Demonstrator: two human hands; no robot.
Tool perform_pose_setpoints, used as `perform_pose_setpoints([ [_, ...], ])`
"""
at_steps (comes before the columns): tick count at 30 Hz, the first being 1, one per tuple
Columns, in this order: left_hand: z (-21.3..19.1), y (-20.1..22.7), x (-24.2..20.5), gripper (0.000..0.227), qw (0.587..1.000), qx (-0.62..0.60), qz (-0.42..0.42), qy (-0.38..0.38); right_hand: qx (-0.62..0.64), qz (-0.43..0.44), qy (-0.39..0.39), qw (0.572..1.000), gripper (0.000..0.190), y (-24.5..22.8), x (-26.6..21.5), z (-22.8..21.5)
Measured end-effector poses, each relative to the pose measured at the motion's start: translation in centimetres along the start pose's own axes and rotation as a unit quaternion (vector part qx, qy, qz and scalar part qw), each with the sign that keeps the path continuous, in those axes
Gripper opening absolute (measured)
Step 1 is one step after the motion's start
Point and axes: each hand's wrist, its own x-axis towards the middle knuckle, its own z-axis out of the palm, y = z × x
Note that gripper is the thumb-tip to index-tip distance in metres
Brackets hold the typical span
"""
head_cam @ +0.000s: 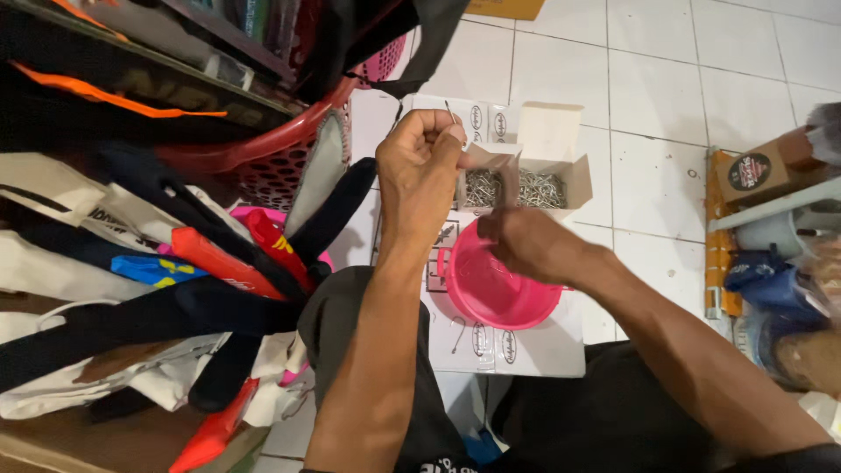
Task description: The person sits on the floor and repeatedly picks up small metal hooks from a pink bowl, then attaches them to a metal wire held in the left hand. The person continues this process throughout the clip, adding hooks to the wire one by one.
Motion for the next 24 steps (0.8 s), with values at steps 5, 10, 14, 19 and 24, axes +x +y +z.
perform_pose_setpoints([
  [5,0.9,-0.5,-0.6,0.008,1.0,0.009,0.0,-0.012,-0.152,0.038,-0.117,0.981,0.029,6.0,-0.9,8.5],
  [10,0.8,-0.3,-0.7,0.007,0.999,0.029,0.007,-0.014,-0.196,-0.02,-0.086,0.977,0.028,9.6,0.4,12.5],
  [14,1.1,-0.6,-0.5,0.008,1.0,0.024,0.007,-0.017,-0.176,-0.044,-0.062,0.981,0.028,11.8,2.2,14.5],
  [19,1.2,-0.8,-0.6,0.009,0.998,0.04,0.03,-0.022,-0.253,-0.044,-0.028,0.966,0.02,8.4,1.7,12.6],
  [24,1.4,-0.6,-0.8,0.009,0.998,0.055,0.032,-0.028,-0.059,-0.066,0.043,0.995,0.022,8.3,0.8,9.6],
])
